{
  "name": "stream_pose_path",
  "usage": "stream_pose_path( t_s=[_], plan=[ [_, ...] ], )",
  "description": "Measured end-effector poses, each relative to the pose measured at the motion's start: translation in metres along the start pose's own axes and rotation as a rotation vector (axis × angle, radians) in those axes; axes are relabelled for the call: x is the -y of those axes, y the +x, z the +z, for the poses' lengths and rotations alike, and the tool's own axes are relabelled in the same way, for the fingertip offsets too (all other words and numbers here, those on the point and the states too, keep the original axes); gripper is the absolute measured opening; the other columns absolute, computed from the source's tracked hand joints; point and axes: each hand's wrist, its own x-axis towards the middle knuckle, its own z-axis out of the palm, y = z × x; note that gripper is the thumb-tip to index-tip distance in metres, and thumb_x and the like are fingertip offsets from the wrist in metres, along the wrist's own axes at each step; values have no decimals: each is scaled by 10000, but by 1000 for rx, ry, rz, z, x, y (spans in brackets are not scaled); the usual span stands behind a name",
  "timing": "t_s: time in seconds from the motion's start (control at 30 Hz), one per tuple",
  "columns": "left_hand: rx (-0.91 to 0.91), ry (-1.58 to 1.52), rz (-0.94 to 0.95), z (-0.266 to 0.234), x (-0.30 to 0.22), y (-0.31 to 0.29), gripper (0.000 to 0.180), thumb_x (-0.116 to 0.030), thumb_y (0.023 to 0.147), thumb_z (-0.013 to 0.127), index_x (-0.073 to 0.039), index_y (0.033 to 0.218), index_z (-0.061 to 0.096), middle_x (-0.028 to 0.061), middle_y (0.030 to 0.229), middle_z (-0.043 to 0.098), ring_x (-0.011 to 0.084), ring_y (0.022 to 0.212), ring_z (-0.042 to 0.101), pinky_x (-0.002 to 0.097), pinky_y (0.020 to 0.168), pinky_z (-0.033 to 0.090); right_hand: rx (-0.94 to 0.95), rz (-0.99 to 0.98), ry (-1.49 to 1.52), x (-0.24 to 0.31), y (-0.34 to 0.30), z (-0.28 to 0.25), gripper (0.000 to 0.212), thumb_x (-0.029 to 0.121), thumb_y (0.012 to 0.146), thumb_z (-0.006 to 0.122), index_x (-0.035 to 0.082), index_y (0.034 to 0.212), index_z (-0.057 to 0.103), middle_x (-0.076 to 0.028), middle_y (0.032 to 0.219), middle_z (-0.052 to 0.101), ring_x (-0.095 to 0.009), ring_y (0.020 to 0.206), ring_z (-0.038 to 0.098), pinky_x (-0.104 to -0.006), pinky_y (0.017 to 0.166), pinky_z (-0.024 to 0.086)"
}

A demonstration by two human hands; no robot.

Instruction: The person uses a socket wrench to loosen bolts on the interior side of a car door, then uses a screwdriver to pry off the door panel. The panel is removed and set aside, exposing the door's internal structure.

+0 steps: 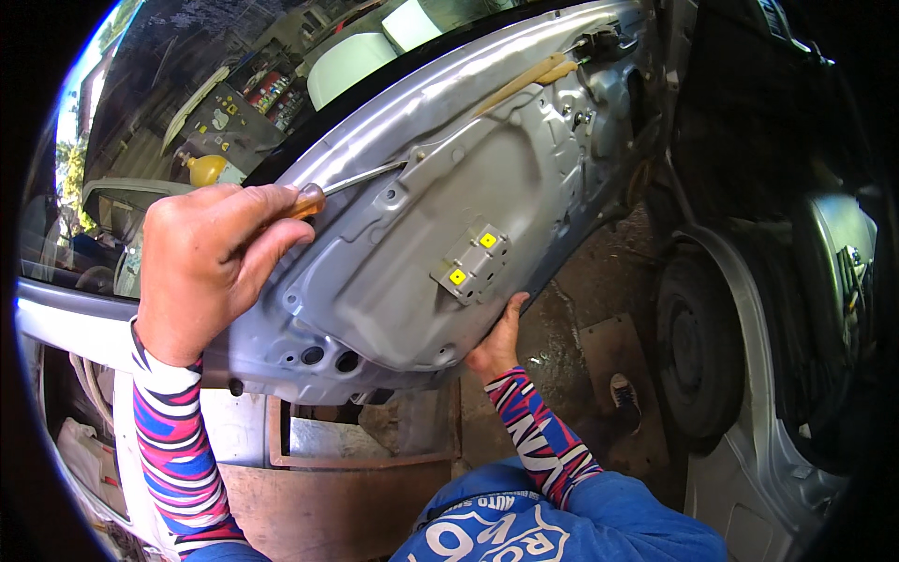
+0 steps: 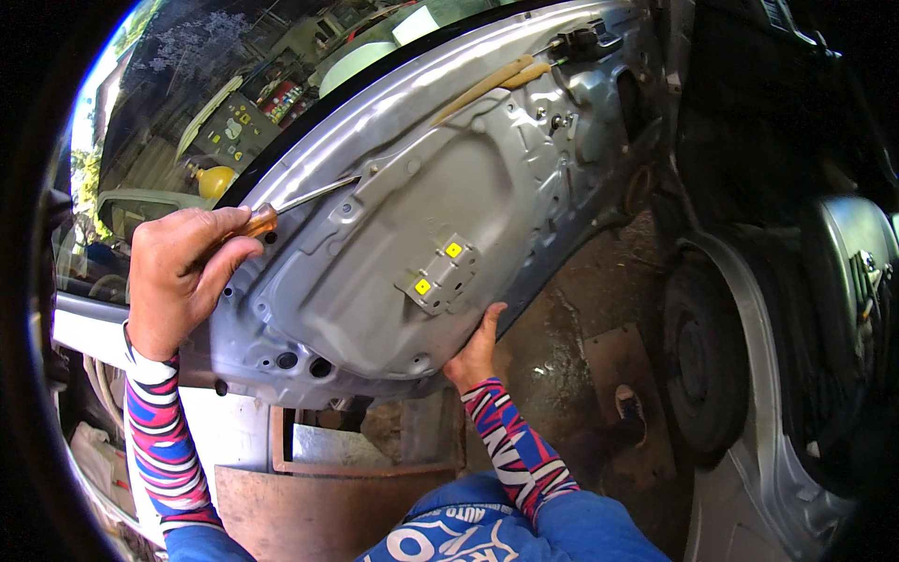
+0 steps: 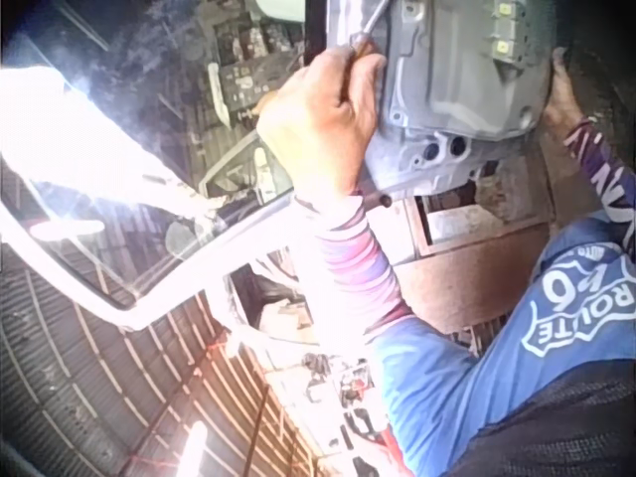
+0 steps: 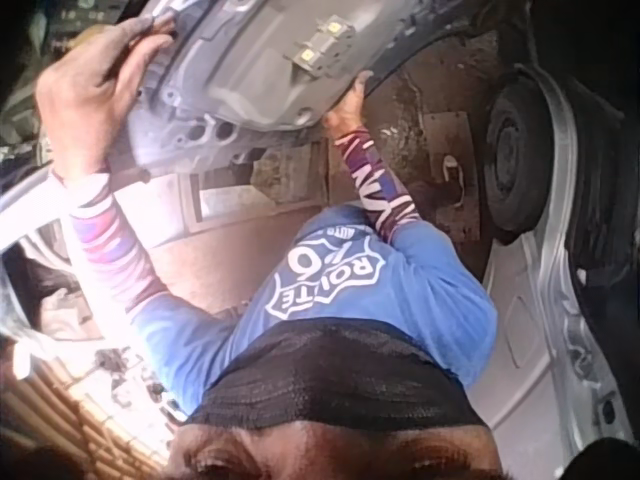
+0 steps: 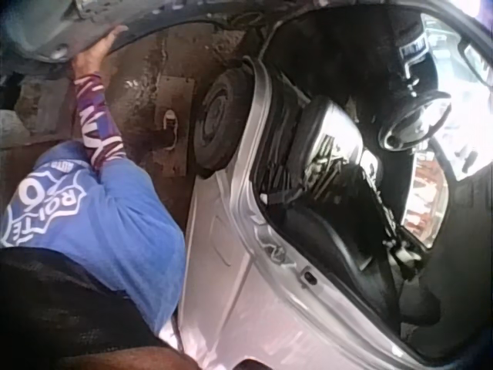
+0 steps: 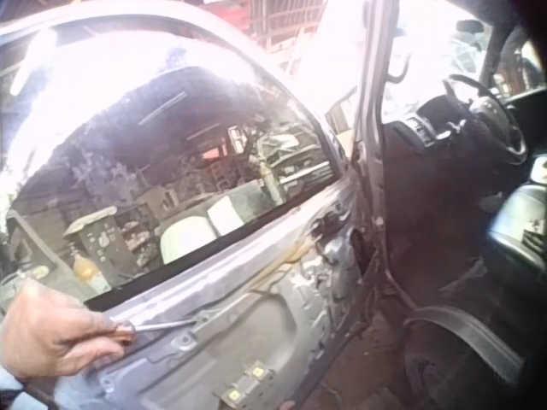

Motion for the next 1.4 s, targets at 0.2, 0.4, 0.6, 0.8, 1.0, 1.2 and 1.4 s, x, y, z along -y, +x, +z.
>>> stream_pose_path(
  t_s=[0.2, 0.4, 0.6, 0.8, 1.0, 1.2, 1.4],
  plan=[
    [59, -5, 75, -4, 0, 8, 259, -133, 780, 815, -47, 1017, 756, 141, 787, 697, 307, 666, 674, 365, 585, 513, -18, 0, -20, 3, -6, 2, 1002, 836, 826, 516, 118, 1516, 404, -89, 1530, 460, -330, 1398, 424, -526, 1177, 323],
    [10, -130, -314, -15, -34, -7, 218, -32, 782, 724, 16, 995, 731, 192, 901, 738, 325, 800, 739, 364, 754, 571, -39, -46, 7, 0, -5, 12, 999, 822, 816, 558, 118, 1510, 416, -94, 1531, 460, -334, 1400, 422, -535, 1179, 316],
    [-62, -66, -346, -4, -68, -11, 234, -30, 822, 714, 42, 1045, 715, 200, 921, 733, 309, 831, 735, 340, 784, 560, -41, -63, -7, 0, -5, 11, 956, 792, 843, 564, 138, 1521, 402, -83, 1531, 455, -331, 1400, 417, -540, 1179, 307],
    [-157, -101, -347, 13, -69, -22, 221, -18, 817, 728, 42, 1028, 707, 181, 892, 720, 285, 772, 713, 326, 738, 550, -26, -27, 51, 1, -3, 4, 908, 762, 897, 514, 104, 1514, 404, -98, 1520, 474, -329, 1387, 447, -519, 1170, 339],
    [-473, -559, -686, 39, -48, -36, 115, -63, 916, 730, 24, 948, 662, 87, 856, 706, 142, 687, 648, 282, 614, 517, 27, 23, 74, 3, -4, -2, 905, 772, 906, 479, 101, 1509, 412, -107, 1521, 474, -336, 1379, 456, -521, 1171, 339],
    [-1003, -822, -639, 63, -34, -16, 456, -404, 1067, 517, -42, 791, 535, 103, 775, 636, 204, 774, 625, 426, 887, 528, -59, 9, 51, 3, -5, 6, 893, 782, 927, 420, 107, 1512, 412, -104, 1524, 468, -337, 1383, 447, -520, 1166, 343],
    [-818, -1412, -193, 53, -26, 2, 523, -374, 1112, 385, -136, 647, 371, 1, 513, 350, 156, 504, 430, 401, 703, 503, -84, -33, -6, 2, -6, 9, 909, 795, 919, 417, 110, 1516, 407, -101, 1528, 462, -334, 1390, 438, -520, 1168, 339]
  ],
)
